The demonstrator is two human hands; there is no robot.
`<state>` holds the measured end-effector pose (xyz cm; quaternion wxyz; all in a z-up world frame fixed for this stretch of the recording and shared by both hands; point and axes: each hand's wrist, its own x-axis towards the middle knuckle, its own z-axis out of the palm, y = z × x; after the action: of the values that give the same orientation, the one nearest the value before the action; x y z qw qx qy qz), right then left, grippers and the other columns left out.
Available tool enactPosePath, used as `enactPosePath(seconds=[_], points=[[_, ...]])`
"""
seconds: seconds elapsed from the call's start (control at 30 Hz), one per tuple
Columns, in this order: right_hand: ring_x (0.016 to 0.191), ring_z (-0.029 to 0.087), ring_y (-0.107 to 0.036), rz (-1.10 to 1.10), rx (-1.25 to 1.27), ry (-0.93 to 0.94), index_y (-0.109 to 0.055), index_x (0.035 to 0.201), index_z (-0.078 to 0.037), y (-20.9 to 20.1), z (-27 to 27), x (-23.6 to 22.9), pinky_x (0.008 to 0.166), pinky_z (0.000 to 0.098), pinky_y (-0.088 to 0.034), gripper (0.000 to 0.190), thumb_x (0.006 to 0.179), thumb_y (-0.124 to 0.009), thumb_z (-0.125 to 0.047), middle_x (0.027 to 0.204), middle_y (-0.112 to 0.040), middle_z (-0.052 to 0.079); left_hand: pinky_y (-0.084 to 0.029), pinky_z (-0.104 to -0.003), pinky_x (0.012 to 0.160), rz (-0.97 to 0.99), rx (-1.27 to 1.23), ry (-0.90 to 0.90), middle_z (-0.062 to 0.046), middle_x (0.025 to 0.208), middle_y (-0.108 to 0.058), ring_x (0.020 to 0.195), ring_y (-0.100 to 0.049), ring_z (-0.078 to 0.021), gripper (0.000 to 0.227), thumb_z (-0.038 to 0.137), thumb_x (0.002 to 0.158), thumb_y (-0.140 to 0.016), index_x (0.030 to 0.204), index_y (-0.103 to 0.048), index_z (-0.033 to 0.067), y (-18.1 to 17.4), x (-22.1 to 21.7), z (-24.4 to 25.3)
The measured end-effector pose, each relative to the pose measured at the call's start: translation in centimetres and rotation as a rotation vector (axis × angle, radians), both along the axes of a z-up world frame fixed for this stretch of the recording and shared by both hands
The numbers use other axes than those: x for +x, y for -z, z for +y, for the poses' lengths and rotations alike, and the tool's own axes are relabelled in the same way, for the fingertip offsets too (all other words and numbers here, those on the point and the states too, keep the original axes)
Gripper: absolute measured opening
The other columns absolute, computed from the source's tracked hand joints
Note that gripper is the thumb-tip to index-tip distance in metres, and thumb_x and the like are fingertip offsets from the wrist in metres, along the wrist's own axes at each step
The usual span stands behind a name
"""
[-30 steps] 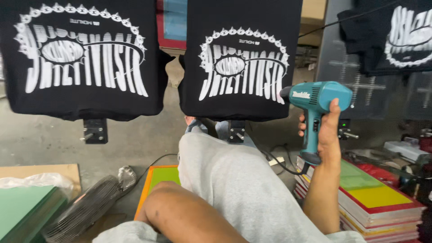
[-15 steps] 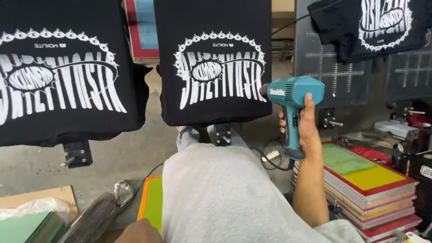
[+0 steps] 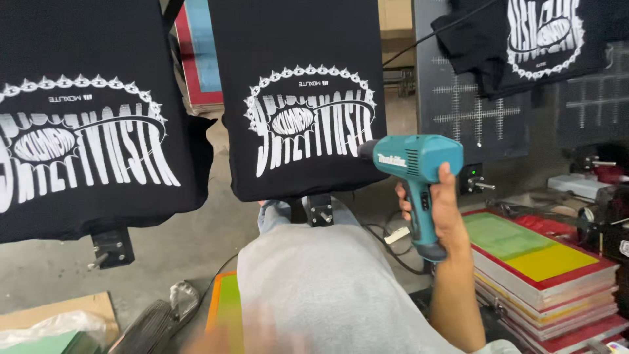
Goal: The person uses a teal heat gun to apply heat to white graphic prints on black t-shirts laid out on a heat press. The person moves the heat gun over the design on one shirt, then repeats the process on a second shirt.
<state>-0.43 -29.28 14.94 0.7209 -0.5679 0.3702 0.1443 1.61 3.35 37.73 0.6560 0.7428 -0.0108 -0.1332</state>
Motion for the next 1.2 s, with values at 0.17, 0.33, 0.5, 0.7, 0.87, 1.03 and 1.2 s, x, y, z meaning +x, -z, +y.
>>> enactPosePath(seconds=[0.17,0.33,0.5,0.7,0.87,1.03,1.2], points=[[0.047,0.016,-0.054,-0.002,-0.092,0.140,-0.056,0.083,-0.008,1.0,-0.4,-0.6,0.038,0.0282,-0.050,0.084,0.075,-0.022,-0.085,0.060,-0.052,0.007,-0.038,-0.038,0.098,-0.024,-0.018,-0.136,-0.018,0.112,-0.064,0.111,-0.057,-0.0304,0.053,0.034,0.094,-0.020,0.118,-0.053,0.0001,21.5,1.6,1.0],[0.038,0.020,-0.052,0.071,-0.085,0.085,-0.057,0.076,-0.004,0.9,-0.5,-1.4,0.032,0.0316,-0.047,0.096,0.070,-0.017,-0.091,0.051,-0.051,0.010,-0.032,-0.045,0.102,-0.070,0.351,-0.122,-0.017,0.131,-0.049,0.124,-0.040,-0.0358,0.047,0.031,0.093,-0.045,0.132,-0.040,0.0047,33.0,0.8,-1.0],[0.046,0.015,-0.055,0.029,-0.173,0.244,-0.055,0.081,-0.009,2.3,0.3,-0.3,0.037,0.0282,-0.049,0.083,0.072,-0.025,-0.086,0.059,-0.053,0.006,-0.018,-0.053,0.108,-0.185,0.639,-0.009,-0.021,0.149,-0.019,0.135,-0.016,-0.0423,0.073,0.042,0.090,-0.051,0.144,-0.020,0.0049,37.3,0.2,-2.5],[0.043,0.017,-0.052,0.093,-0.061,0.207,-0.057,0.095,-0.010,2.6,-0.1,-0.5,0.032,0.0298,-0.048,0.087,0.072,-0.024,-0.087,0.062,-0.052,0.009,-0.006,-0.052,0.111,-0.130,0.764,0.064,-0.025,0.150,-0.005,0.138,-0.006,-0.0413,0.092,0.058,0.084,-0.049,0.145,-0.010,0.0021,38.9,-0.5,-3.1],[0.045,0.015,-0.054,0.090,-0.082,0.148,-0.057,0.099,-0.009,2.2,-0.3,0.0,0.032,0.0270,-0.048,0.086,0.073,-0.027,-0.086,0.063,-0.055,0.007,-0.002,-0.053,0.110,-0.061,0.880,0.016,-0.030,0.148,-0.004,0.137,-0.002,-0.0444,0.109,0.061,0.073,-0.058,0.143,-0.007,-0.0051,38.9,-1.8,-3.2],[0.045,0.015,-0.055,0.068,-0.104,0.195,-0.058,0.095,-0.009,3.3,-0.2,2.0,0.034,0.0288,-0.050,0.084,0.072,-0.028,-0.085,0.062,-0.056,0.008,-0.002,-0.053,0.110,-0.032,0.906,-0.007,-0.029,0.148,-0.004,0.138,-0.002,-0.0429,0.104,0.055,0.077,-0.058,0.143,-0.006,-0.0062,39.7,-2.0,-3.6],[0.044,0.017,-0.054,0.033,-0.122,0.194,-0.058,0.088,-0.008,2.8,0.6,5.4,0.033,0.0302,-0.049,0.083,0.071,-0.028,-0.083,0.061,-0.056,0.009,-0.003,-0.054,0.110,-0.020,0.941,-0.017,-0.029,0.149,-0.005,0.139,-0.003,-0.0412,0.104,0.056,0.078,-0.056,0.143,-0.006,-0.0074,40.1,-1.8,-3.6]])
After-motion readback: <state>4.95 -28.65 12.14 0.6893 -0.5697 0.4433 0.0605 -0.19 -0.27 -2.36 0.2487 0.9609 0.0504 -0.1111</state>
